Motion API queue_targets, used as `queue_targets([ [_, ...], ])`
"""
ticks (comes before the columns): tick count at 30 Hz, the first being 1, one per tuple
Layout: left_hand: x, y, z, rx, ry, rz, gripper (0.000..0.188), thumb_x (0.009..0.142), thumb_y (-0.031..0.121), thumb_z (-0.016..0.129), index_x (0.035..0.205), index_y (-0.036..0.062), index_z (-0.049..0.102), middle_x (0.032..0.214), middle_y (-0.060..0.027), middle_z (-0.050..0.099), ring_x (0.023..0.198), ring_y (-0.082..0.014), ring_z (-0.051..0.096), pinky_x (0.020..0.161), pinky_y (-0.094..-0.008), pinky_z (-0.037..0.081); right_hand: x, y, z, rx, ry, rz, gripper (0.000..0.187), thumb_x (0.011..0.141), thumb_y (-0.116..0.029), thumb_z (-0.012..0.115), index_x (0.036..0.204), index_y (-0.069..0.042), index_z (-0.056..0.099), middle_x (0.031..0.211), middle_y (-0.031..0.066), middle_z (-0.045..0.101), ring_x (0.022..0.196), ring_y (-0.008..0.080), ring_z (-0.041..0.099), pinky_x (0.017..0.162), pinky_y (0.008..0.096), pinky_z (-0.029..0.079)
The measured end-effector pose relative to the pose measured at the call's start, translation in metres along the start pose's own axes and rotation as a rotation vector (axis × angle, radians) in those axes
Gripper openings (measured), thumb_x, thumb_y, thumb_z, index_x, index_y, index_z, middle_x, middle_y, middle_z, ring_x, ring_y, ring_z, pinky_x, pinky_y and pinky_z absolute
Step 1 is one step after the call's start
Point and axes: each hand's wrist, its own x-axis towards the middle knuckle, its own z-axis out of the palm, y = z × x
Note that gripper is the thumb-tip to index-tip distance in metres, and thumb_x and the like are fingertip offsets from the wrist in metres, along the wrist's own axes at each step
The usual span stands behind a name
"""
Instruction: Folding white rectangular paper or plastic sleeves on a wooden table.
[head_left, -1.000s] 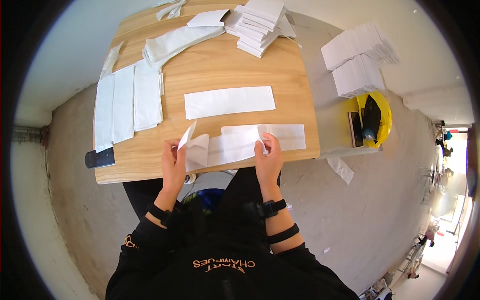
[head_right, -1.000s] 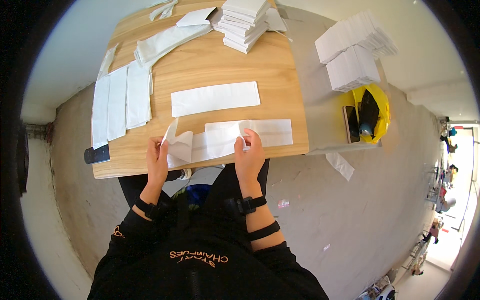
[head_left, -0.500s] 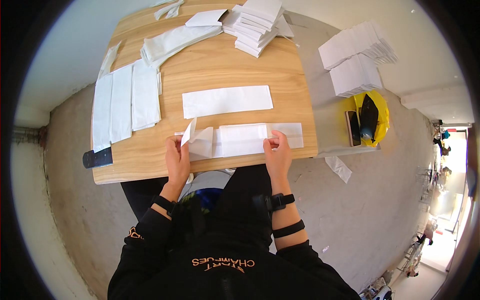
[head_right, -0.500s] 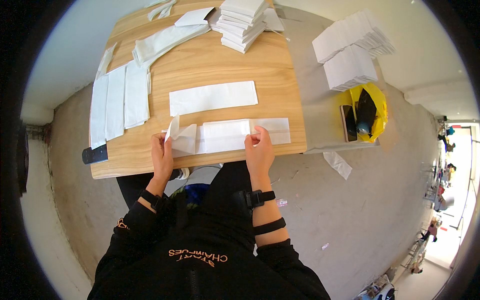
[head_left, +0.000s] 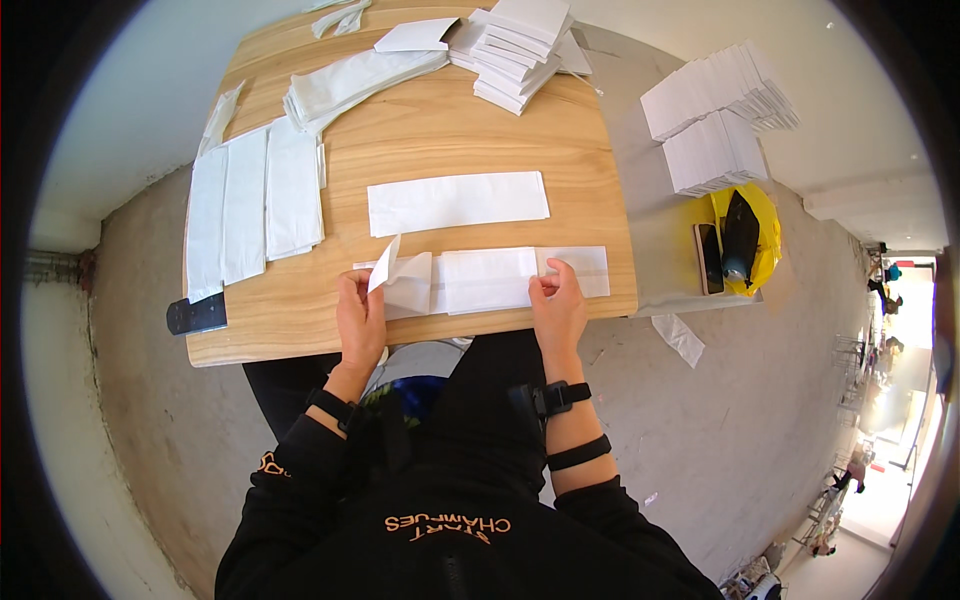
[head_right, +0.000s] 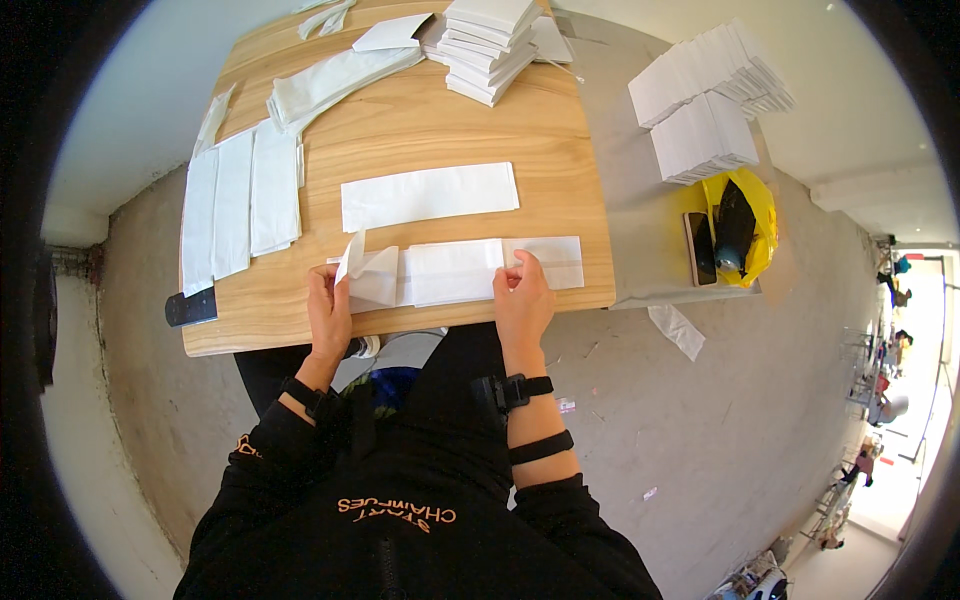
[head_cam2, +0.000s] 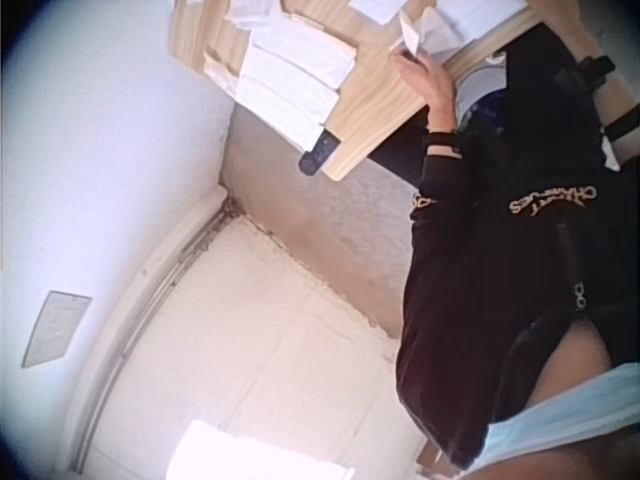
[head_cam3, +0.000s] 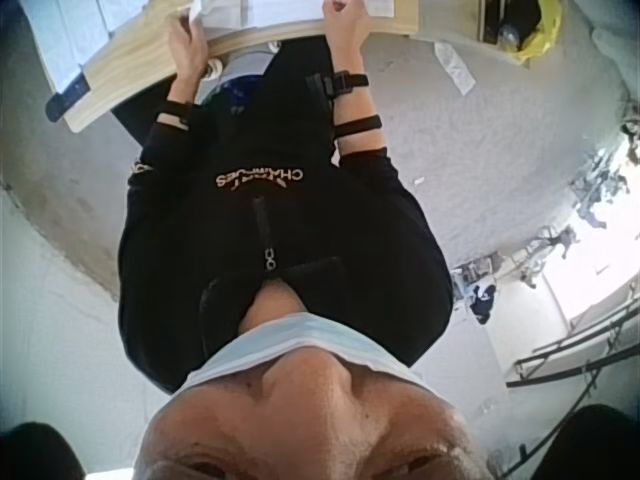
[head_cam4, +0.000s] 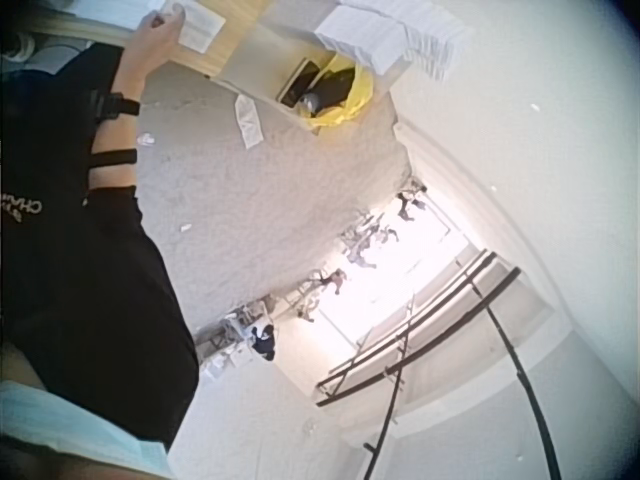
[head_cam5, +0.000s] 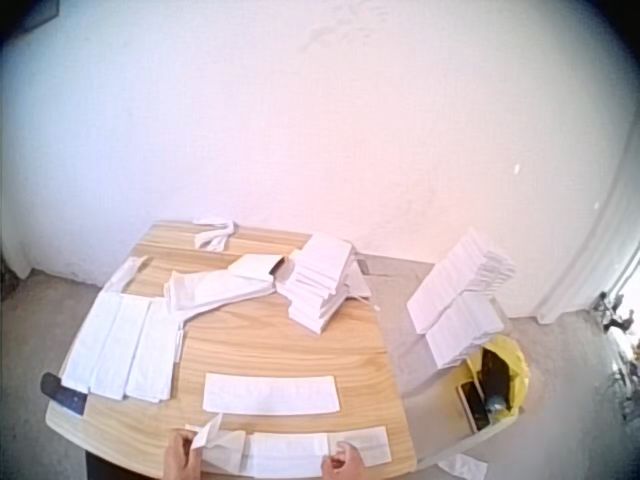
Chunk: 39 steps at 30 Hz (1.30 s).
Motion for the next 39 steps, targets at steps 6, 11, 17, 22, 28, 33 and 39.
queue_targets([
  [6, 0.000, -0.001, 0.000, 0.001, -0.008, 0.020, 0.013, 0.095, 0.005, 0.051, 0.107, 0.0002, 0.047, 0.098, -0.0115, 0.057, 0.086, -0.0172, 0.056, 0.080, -0.0297, 0.046, 0.000, -0.020, -0.007, -0.256, 0.096, -0.224, 0.034, 0.079, -0.010, 0.069, 0.112, -0.007, 0.061, 0.099, 0.0106, 0.057, 0.088, 0.0269, 0.059, 0.075, 0.0369, 0.047],
  [11, 0.001, -0.006, -0.001, -0.030, -0.007, -0.008, 0.014, 0.095, 0.004, 0.051, 0.107, 0.0003, 0.047, 0.099, -0.0106, 0.057, 0.087, -0.0162, 0.055, 0.080, -0.0295, 0.046, -0.004, -0.038, 0.007, -0.020, -0.194, -0.305, 0.033, 0.077, -0.009, 0.070, 0.109, -0.007, 0.062, 0.102, 0.0102, 0.055, 0.096, 0.0293, 0.056, 0.080, 0.0395, 0.049],
  [17, 0.003, -0.001, -0.026, -0.054, 0.013, -0.038, 0.011, 0.095, 0.005, 0.052, 0.105, -0.0002, 0.052, 0.095, -0.0074, 0.057, 0.086, -0.0131, 0.053, 0.078, -0.0275, 0.045, -0.003, -0.027, 0.017, -0.132, -0.277, -0.310, 0.034, 0.076, -0.009, 0.072, 0.108, -0.009, 0.062, 0.101, 0.0092, 0.054, 0.097, 0.0287, 0.057, 0.078, 0.0382, 0.049],
  [22, -0.006, -0.033, -0.098, 0.252, 0.205, -0.130, 0.016, 0.096, 0.014, 0.057, 0.102, -0.0009, 0.060, 0.088, -0.0068, 0.056, 0.081, -0.0146, 0.052, 0.075, -0.0294, 0.044, -0.001, -0.027, 0.018, -0.120, -0.284, -0.296, 0.035, 0.074, -0.009, 0.072, 0.108, -0.008, 0.062, 0.102, 0.0102, 0.054, 0.098, 0.0298, 0.056, 0.081, 0.0397, 0.049],
  [28, -0.025, -0.019, -0.118, 0.448, 0.327, -0.262, 0.051, 0.090, 0.014, 0.064, 0.133, -0.0025, 0.041, 0.135, -0.0191, 0.038, 0.115, -0.0307, 0.047, 0.091, -0.0407, 0.046, 0.001, -0.029, 0.017, -0.113, -0.321, -0.263, 0.035, 0.074, -0.009, 0.071, 0.108, -0.008, 0.062, 0.103, 0.0110, 0.054, 0.101, 0.0310, 0.055, 0.082, 0.0411, 0.049],
  [33, -0.017, 0.040, -0.045, 0.635, -0.114, 0.304, 0.077, 0.080, 0.007, 0.071, 0.144, -0.0019, 0.029, 0.149, -0.0255, 0.026, 0.139, -0.0424, 0.026, 0.114, -0.0498, 0.024, 0.000, -0.024, 0.017, -0.126, -0.275, -0.298, 0.035, 0.076, -0.011, 0.071, 0.109, -0.009, 0.062, 0.102, 0.0096, 0.054, 0.095, 0.0285, 0.058, 0.079, 0.0377, 0.049],
  [39, -0.014, 0.064, 0.030, 0.679, -0.608, 0.565, 0.090, 0.080, 0.032, 0.072, 0.148, -0.0022, 0.024, 0.155, -0.0208, 0.022, 0.146, -0.0353, 0.018, 0.117, -0.0488, 0.019, -0.001, -0.027, 0.015, -0.083, -0.273, -0.280, 0.036, 0.074, -0.010, 0.071, 0.109, -0.008, 0.062, 0.102, 0.0104, 0.054, 0.101, 0.0302, 0.056, 0.081, 0.0406, 0.049],
])
